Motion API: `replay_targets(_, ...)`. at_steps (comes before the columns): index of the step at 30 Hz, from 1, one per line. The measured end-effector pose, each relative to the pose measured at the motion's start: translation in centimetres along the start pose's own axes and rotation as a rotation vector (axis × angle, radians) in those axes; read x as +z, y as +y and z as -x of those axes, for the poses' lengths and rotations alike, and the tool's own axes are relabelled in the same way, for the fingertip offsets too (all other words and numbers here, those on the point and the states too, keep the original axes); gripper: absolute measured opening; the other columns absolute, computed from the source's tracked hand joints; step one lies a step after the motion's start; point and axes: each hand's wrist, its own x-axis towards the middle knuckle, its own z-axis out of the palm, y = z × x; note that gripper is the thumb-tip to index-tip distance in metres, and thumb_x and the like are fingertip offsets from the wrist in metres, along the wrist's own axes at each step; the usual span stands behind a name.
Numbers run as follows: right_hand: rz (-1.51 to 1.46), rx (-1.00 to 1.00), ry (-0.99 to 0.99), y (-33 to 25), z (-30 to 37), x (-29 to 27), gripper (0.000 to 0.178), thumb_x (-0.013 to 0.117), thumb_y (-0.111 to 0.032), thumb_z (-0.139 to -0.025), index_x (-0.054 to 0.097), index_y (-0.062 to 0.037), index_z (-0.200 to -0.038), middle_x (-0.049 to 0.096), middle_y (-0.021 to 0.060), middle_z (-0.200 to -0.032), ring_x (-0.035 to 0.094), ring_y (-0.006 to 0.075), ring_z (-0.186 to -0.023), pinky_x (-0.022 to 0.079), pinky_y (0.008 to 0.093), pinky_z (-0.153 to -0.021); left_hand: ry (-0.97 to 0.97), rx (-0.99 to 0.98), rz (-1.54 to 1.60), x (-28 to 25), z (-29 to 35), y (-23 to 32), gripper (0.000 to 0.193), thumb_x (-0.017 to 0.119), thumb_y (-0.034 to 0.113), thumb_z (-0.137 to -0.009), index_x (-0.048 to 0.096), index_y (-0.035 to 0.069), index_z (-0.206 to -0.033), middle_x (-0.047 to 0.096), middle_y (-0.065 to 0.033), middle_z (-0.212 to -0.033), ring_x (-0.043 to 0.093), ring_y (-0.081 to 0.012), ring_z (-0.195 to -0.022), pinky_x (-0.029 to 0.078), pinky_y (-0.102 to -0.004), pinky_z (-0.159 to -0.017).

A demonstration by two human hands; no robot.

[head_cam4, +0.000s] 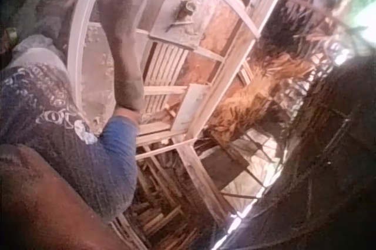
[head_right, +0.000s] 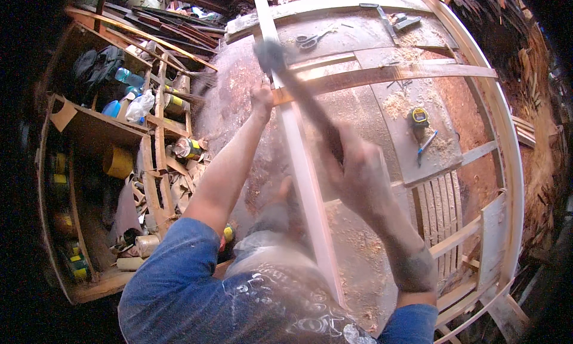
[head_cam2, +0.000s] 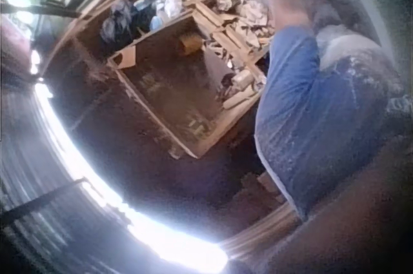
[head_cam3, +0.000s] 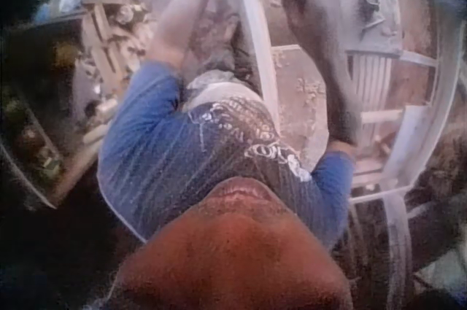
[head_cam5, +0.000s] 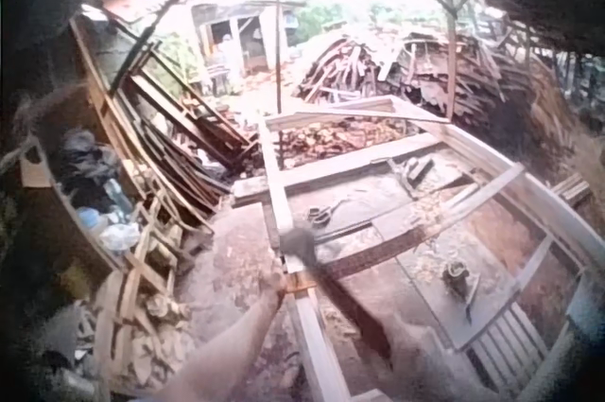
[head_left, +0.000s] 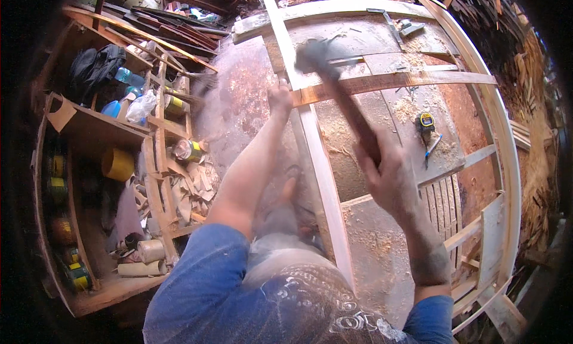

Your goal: The person hammers pieces of wood together to form a frame, and then measures the frame dimensions using a tape measure and a pencil.

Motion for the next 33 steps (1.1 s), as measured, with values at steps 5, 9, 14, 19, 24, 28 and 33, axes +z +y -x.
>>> replay_targets(5, 0.503, -0.113, -0.521, -0.1, 3.5, 0.2, 0.012, 0.057, -0.015, -0.094, 0.056, -0.0035, -0.098, 0.066, 0.014, -0.075, 0.071, 0.0315, -0.061, 0.056, 0.0435, -0.05, -0.016, 0.064, -0.185, -1.5, -0.3, -1.1, 0.043, 0.044, 0.03, -0.1, 0.07, -0.005, -0.1, 0.071, -0.0245, -0.096, 0.068, -0.0357, -0.093, 0.048, -0.0454, -0.085)
replay_targets(9, 0.661, -0.135, -0.691, 0.0, 4.7, 1.4, 0.023, 0.06, -0.015, -0.092, 0.057, 0.0002, -0.109, 0.066, 0.0138, -0.08, 0.071, 0.0304, -0.064, 0.057, 0.0397, -0.053, 0.015, -0.033, -0.054, -0.6, 0.5, 0.7, 0.042, 0.045, 0.03, -0.101, 0.07, -0.004, -0.101, 0.071, -0.0243, -0.097, 0.068, -0.037, -0.094, 0.048, -0.0446, -0.085)
replay_targets(14, 0.607, -0.139, -0.649, -0.1, 5.3, 2.3, 0.023, 0.06, -0.014, -0.091, 0.057, 0.0002, -0.108, 0.066, 0.0142, -0.079, 0.071, 0.0312, -0.065, 0.057, 0.039, -0.054, 0.021, -0.017, -0.089, -1.2, 0.1, -0.1, 0.04, 0.046, 0.029, -0.101, 0.07, -0.004, -0.102, 0.072, -0.0231, -0.096, 0.067, -0.0374, -0.092, 0.049, -0.0438, -0.085)
replay_targets(19, 0.557, -0.115, -0.669, -0.3, 5.4, 2.3, 0.02, 0.06, -0.015, -0.091, 0.057, -0.0013, -0.106, 0.067, 0.0149, -0.079, 0.071, 0.03, -0.065, 0.057, 0.04, -0.055, 0.029, -0.069, -0.039, -1.1, 0.1, 0.1, 0.04, 0.047, 0.028, -0.101, 0.069, -0.005, -0.096, 0.07, -0.02, -0.087, 0.066, -0.0314, -0.084, 0.048, -0.0428, -0.079)
replay_targets(24, 0.507, 0.032, -0.684, 1.8, 5.8, 2.7, 0.018, 0.062, -0.018, -0.092, 0.056, -0.0028, -0.1, 0.067, 0.0172, -0.078, 0.07, 0.0355, -0.067, 0.055, 0.0468, -0.06, 0.039, -0.014, 0.027, -0.7, 0.8, 1.5, 0.042, 0.048, 0.029, -0.101, 0.067, -0.005, -0.086, 0.067, -0.018, -0.077, 0.064, -0.0292, -0.078, 0.047, -0.0429, -0.075)
replay_targets(28, 0.179, 0.094, -0.518, 1.6, 5.4, 2.3, 0.017, 0.059, -0.015, -0.092, 0.056, -0.0014, -0.101, 0.068, 0.0229, -0.081, 0.069, 0.0425, -0.073, 0.055, 0.0515, -0.066, 0.057, -0.084, 0.019, -1.0, 1.5, 1.5, 0.043, 0.048, 0.029, -0.101, 0.067, -0.005, -0.08, 0.066, -0.0174, -0.073, 0.064, -0.0291, -0.075, 0.047, -0.0426, -0.074)
replay_targets(33, 0.062, 0.168, -0.159, 0.5, 0.6, 1.8, 0.019, 0.059, -0.017, -0.095, 0.055, -0.0003, -0.103, 0.065, 0.0248, -0.074, 0.068, 0.0414, -0.07, 0.052, 0.0505, -0.063, 0.013, -0.055, 0.051, -0.1, -0.2, -0.4, 0.038, 0.05, 0.029, -0.1, 0.069, -0.002, -0.092, 0.069, -0.0172, -0.086, 0.065, -0.0267, -0.084, 0.049, -0.0406, -0.079)
